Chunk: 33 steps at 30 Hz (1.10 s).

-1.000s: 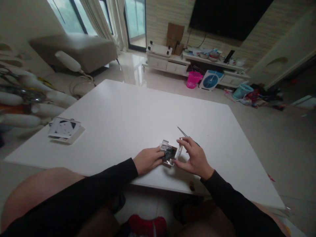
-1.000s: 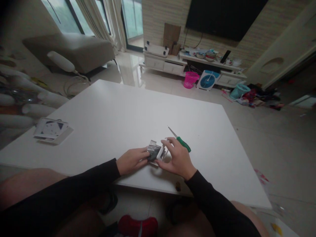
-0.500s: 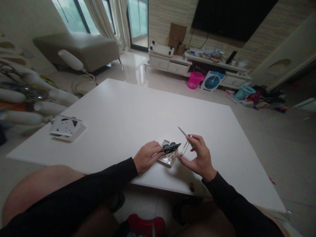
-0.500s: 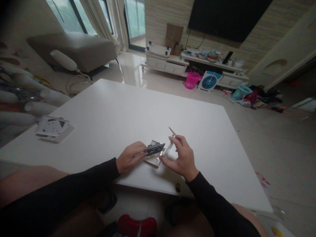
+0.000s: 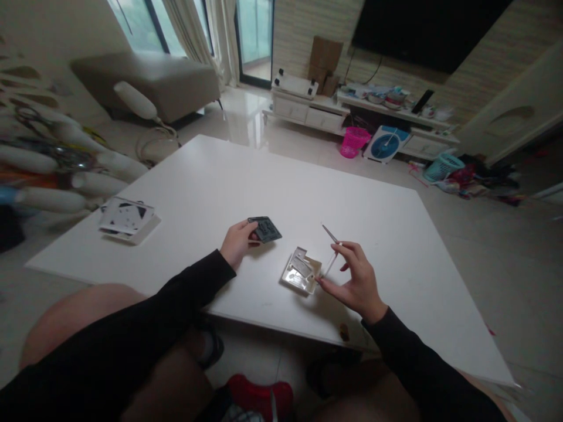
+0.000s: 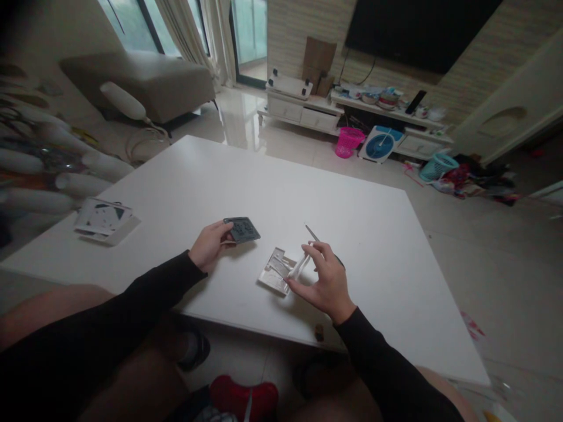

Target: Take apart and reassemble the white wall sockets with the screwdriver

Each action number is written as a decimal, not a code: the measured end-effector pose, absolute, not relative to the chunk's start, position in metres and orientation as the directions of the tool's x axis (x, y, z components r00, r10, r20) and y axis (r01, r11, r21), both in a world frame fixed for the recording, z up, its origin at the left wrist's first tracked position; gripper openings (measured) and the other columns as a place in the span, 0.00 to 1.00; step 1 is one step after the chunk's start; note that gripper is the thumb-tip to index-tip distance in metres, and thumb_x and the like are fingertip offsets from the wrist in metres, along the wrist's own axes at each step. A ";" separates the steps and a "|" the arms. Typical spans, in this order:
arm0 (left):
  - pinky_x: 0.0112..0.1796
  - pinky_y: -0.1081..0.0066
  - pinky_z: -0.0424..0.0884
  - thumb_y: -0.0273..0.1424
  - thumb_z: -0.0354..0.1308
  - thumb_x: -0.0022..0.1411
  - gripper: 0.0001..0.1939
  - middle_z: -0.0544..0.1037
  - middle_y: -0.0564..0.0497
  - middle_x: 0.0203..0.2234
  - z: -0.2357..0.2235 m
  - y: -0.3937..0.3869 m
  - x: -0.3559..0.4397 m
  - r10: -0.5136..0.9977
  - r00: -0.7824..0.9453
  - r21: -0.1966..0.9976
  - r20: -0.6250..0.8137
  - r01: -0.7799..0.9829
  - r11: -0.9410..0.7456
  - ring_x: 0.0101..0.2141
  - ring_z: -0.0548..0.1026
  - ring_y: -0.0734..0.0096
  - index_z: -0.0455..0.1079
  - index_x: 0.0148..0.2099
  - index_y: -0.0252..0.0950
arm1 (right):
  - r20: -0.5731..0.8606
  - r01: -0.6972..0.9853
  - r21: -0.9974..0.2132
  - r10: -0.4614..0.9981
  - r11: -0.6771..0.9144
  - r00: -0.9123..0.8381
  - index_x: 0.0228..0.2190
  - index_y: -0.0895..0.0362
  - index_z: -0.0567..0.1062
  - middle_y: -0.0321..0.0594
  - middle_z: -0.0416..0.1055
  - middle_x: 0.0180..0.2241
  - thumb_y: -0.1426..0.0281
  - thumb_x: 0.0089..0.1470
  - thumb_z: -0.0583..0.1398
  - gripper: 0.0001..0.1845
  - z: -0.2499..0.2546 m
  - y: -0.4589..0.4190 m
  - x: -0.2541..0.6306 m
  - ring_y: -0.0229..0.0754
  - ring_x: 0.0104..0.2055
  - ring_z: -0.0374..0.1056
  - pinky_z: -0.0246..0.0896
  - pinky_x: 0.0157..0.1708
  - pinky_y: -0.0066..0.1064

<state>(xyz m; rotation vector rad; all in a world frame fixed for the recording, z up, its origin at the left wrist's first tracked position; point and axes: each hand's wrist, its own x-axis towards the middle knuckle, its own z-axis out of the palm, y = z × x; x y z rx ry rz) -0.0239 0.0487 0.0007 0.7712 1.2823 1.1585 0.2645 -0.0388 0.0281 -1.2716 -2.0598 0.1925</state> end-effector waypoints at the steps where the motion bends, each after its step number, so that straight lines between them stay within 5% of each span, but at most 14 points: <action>1: 0.25 0.74 0.70 0.40 0.65 0.53 0.15 0.67 0.58 0.17 -0.002 0.049 -0.025 0.933 -0.106 0.923 -0.343 -0.222 0.314 0.22 0.71 0.73 0.71 0.34 0.33 | 0.481 0.728 -0.462 0.833 0.507 -0.275 0.57 0.49 0.68 0.50 0.67 0.53 0.58 0.51 0.70 0.35 0.027 -0.039 0.264 0.53 0.49 0.72 0.76 0.28 0.37; 7: 0.22 0.75 0.69 0.37 0.66 0.54 0.13 0.69 0.56 0.18 -0.014 0.045 -0.018 0.916 -0.065 0.904 -0.397 -0.204 0.377 0.20 0.72 0.73 0.73 0.34 0.32 | 0.467 0.736 -0.428 0.825 0.524 -0.316 0.59 0.48 0.66 0.51 0.67 0.54 0.58 0.51 0.70 0.36 0.024 -0.038 0.264 0.57 0.55 0.70 0.78 0.42 0.49; 13: 0.20 0.75 0.70 0.33 0.63 0.58 0.08 0.69 0.55 0.18 -0.026 0.050 -0.014 0.907 -0.051 0.896 -0.419 -0.182 0.404 0.19 0.71 0.74 0.72 0.32 0.32 | 0.479 0.737 -0.425 0.821 0.526 -0.310 0.59 0.49 0.65 0.52 0.65 0.58 0.64 0.53 0.69 0.35 0.027 -0.032 0.265 0.59 0.61 0.65 0.68 0.57 0.58; 23: 0.18 0.78 0.69 0.32 0.60 0.62 0.08 0.70 0.54 0.20 -0.032 0.058 -0.010 0.899 -0.044 0.897 -0.437 -0.097 0.431 0.20 0.72 0.75 0.71 0.34 0.31 | 0.328 0.761 -0.522 0.914 0.385 -0.237 0.56 0.52 0.62 0.52 0.59 0.59 0.65 0.55 0.66 0.30 0.012 -0.016 0.285 0.57 0.62 0.62 0.69 0.58 0.55; 33: 0.14 0.78 0.65 0.31 0.53 0.66 0.05 0.69 0.55 0.21 -0.027 0.059 -0.012 0.849 -0.019 0.848 -0.528 0.027 0.529 0.19 0.76 0.70 0.63 0.37 0.35 | 0.316 0.790 -0.485 0.918 0.374 -0.240 0.57 0.54 0.60 0.54 0.57 0.59 0.65 0.55 0.65 0.32 0.005 -0.011 0.290 0.58 0.62 0.62 0.71 0.56 0.53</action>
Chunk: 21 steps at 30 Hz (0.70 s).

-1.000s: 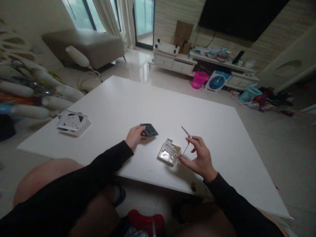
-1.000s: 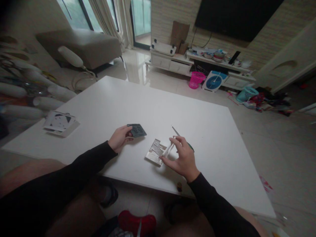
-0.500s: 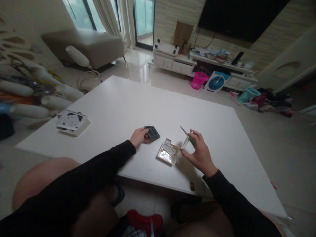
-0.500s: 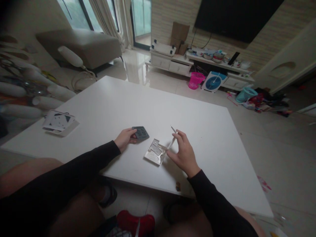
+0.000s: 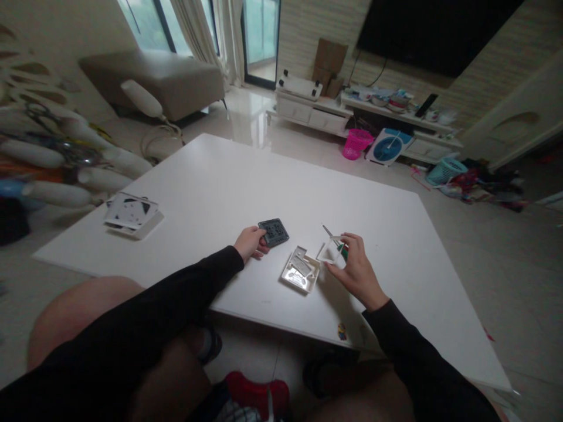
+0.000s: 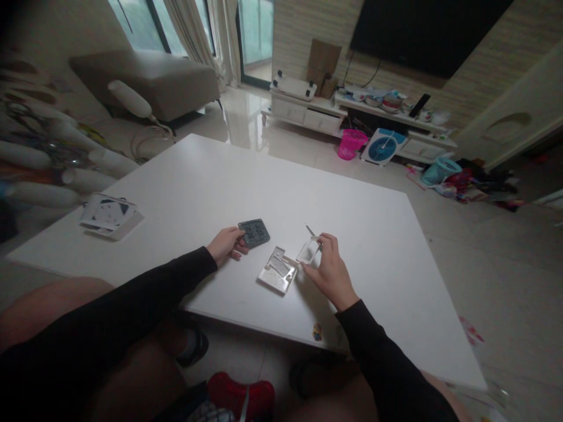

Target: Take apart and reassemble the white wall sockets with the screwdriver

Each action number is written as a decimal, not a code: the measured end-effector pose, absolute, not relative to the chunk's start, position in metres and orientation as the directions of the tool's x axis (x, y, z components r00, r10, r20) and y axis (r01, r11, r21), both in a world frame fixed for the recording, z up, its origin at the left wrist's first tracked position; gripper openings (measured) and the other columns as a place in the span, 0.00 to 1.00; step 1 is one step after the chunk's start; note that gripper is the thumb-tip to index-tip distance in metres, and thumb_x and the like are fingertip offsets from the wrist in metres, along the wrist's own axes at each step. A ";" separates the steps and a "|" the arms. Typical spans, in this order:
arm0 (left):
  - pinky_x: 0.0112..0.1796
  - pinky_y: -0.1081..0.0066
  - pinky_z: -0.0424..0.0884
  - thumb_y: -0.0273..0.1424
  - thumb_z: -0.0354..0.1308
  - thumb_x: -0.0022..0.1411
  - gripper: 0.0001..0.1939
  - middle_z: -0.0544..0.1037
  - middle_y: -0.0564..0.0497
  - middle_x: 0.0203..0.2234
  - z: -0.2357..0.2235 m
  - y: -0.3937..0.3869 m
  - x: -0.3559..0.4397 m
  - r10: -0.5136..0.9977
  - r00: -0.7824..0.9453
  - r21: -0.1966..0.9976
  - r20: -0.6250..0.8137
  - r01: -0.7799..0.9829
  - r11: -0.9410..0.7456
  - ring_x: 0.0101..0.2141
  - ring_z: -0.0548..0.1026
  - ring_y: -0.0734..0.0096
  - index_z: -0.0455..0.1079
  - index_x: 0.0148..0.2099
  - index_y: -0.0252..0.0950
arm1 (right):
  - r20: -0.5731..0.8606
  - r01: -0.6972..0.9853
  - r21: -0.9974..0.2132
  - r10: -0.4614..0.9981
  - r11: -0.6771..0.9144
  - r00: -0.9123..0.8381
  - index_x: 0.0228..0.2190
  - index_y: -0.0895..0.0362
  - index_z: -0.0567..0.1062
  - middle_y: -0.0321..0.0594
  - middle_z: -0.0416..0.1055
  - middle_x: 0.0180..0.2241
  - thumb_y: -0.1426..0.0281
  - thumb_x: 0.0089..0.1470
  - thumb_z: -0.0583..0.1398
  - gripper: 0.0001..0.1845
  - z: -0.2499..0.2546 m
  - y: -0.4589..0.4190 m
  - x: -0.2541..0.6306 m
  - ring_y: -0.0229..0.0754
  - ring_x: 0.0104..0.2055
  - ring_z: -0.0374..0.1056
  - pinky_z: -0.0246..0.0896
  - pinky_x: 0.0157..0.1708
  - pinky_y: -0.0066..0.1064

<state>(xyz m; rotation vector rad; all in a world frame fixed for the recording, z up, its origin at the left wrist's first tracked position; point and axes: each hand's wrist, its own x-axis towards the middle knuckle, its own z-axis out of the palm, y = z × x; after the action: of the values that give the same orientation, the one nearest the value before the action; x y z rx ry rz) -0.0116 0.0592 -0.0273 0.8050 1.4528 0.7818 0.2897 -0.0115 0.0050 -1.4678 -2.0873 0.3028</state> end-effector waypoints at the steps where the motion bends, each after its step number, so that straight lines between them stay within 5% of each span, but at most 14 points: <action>1: 0.14 0.78 0.65 0.31 0.54 0.66 0.05 0.69 0.55 0.21 -0.027 0.059 -0.011 0.846 -0.018 0.845 -0.533 0.031 0.533 0.19 0.76 0.70 0.63 0.37 0.35 | 0.316 0.787 -0.489 0.917 0.377 -0.243 0.57 0.54 0.60 0.54 0.57 0.59 0.65 0.55 0.65 0.32 0.004 -0.011 0.290 0.58 0.62 0.62 0.71 0.57 0.53; 21: 0.18 0.74 0.69 0.33 0.56 0.63 0.14 0.71 0.52 0.31 -0.029 0.055 -0.010 0.876 -0.058 0.852 -0.480 0.209 0.481 0.24 0.77 0.68 0.56 0.47 0.37 | 0.287 0.848 -0.383 0.920 0.366 -0.267 0.56 0.59 0.59 0.56 0.60 0.54 0.57 0.59 0.63 0.31 -0.011 -0.002 0.305 0.57 0.55 0.65 0.68 0.56 0.51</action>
<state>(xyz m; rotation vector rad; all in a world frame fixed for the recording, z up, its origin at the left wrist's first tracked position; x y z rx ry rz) -0.0104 0.0555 -0.0295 0.9700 1.5650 0.7167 0.3047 -0.0019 -0.0113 -1.5312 -2.1740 0.2099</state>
